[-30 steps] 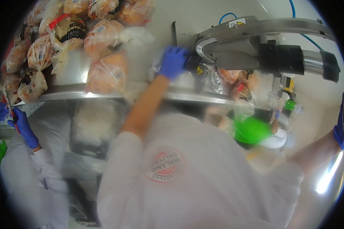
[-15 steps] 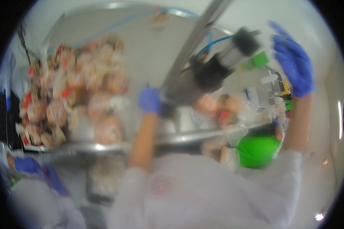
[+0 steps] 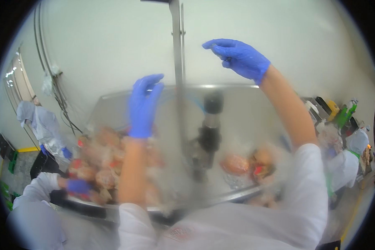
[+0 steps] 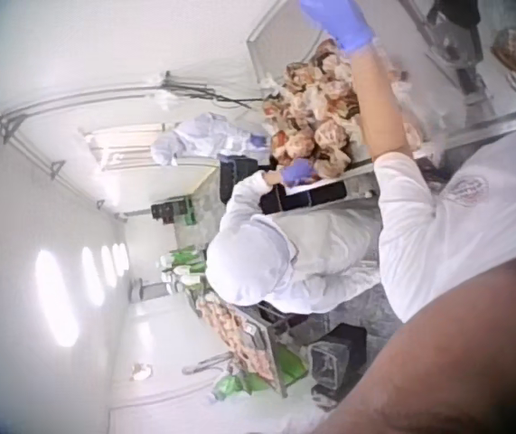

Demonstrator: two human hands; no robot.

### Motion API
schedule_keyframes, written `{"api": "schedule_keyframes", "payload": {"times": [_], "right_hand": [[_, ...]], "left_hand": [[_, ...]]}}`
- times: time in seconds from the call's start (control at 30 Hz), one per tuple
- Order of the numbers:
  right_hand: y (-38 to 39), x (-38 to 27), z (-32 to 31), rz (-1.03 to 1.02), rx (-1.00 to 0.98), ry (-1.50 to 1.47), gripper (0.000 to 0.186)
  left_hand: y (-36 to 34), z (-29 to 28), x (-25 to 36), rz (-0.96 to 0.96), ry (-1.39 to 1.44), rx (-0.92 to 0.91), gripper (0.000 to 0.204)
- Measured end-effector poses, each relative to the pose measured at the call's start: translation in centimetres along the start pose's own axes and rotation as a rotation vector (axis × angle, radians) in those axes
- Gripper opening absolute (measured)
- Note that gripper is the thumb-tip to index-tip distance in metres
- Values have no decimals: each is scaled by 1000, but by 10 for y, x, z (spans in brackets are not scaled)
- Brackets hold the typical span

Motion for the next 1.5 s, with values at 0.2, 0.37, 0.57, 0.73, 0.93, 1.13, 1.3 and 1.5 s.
{"api": "schedule_keyframes", "payload": {"times": [0.2, 0.37, 0.57, 0.73, 0.93, 1.13, 1.3, 1.5], "right_hand": [[-70, -55, -58, -283, 215, -128, 33], [-117, -71, -76, -303, 451, -160, 34], [-141, -76, -38, -401, 531, -216, 40], [-148, -74, -31, -472, 598, -316, 40], [-177, -72, -53, -584, 532, -443, 36], [-176, -69, -44, -558, 527, -488, 34], [-162, -79, -27, -466, 650, -387, 37], [-177, -72, -36, -551, 690, -252, 24]], "left_hand": [[-66, 13, 53, 62, 108, -112, 24], [-42, 34, 57, 29, 63, -133, 24], [-17, 21, 23, -16, 156, -78, 24], [-10, 12, 12, -43, 242, -30, 24], [-17, 11, 7, -32, 307, -16, 24], [-14, 11, 4, -30, 291, -29, 24], [-13, 8, 9, -29, 286, -19, 24], [-10, -2, 3, -35, 225, -32, 23]]}}
Point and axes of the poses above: each hand's wrist, its own y-axis away from the middle knuckle, its own z-axis out of the palm, x = y × z, the point moved 2 cm from there along -y, towards the middle knuckle, and after that the axes turned 11 degrees about -x, right-handed, at the moved point
